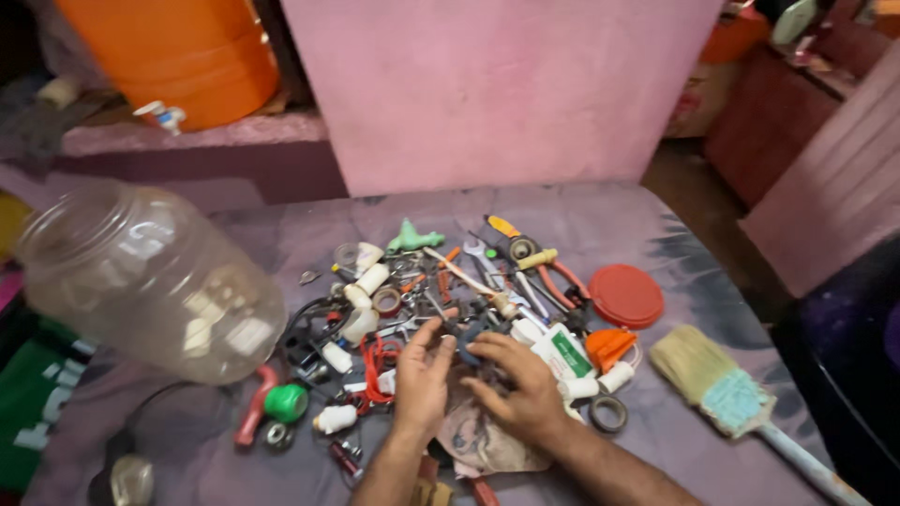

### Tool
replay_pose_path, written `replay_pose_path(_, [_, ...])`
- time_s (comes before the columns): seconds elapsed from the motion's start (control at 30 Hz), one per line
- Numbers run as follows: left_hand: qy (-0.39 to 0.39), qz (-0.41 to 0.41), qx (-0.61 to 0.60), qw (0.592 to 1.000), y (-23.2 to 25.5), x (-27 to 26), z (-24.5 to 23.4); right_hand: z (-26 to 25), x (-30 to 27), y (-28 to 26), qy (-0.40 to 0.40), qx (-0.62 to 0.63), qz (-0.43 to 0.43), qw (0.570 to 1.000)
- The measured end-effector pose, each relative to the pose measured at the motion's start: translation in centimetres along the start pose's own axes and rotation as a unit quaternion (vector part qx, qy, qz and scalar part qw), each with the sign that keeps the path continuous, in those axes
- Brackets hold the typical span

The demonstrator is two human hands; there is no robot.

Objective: The person assembles small green plastic plumbing components by hand, inserting seals and connecting pieces while selecting items from a pile of hardware and tools on a bed.

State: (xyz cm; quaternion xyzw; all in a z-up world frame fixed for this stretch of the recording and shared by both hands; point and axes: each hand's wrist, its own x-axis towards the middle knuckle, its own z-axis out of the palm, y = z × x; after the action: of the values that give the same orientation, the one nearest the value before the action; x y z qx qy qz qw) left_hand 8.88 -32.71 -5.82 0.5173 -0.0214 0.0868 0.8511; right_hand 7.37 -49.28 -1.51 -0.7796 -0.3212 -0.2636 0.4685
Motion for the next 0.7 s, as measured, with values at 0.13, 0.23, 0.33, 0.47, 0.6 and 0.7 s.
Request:
replay_pose_path(0.13, [0.027, -0.014, 0.025, 0.999, 0.2, 0.6, -0.1, 0.6, 0.0, -0.2, 0.012, -0.009, 0.042, 0.999])
replay_pose_path(0.23, [0.035, -0.004, 0.089, 0.995, 0.8, 0.6, -0.1, 0.2, 0.2, -0.9, -0.004, 0.018, 0.043, 0.999])
replay_pose_path(0.33, [0.042, 0.005, 0.074, 0.996, 0.4, 1.1, -0.3, -0.2, 0.8, -1.3, -0.083, 0.086, 0.137, 0.983])
replay_pose_path(0.47, [0.066, 0.003, 0.028, 0.997, -0.3, 1.5, -2.0, -0.4, 0.9, -1.1, -0.139, 0.020, 0.057, 0.988])
replay_pose_path(0.6, [0.066, -0.005, -0.031, 0.997, -0.2, 1.9, -2.9, -0.2, 0.3, -1.0, -0.158, 0.015, 0.005, 0.987])
replay_pose_path(0.7, [0.073, -0.054, -0.051, 0.995, 0.1, 1.8, -2.9, 0.6, -0.5, 0.0, -0.116, 0.007, 0.024, 0.993])
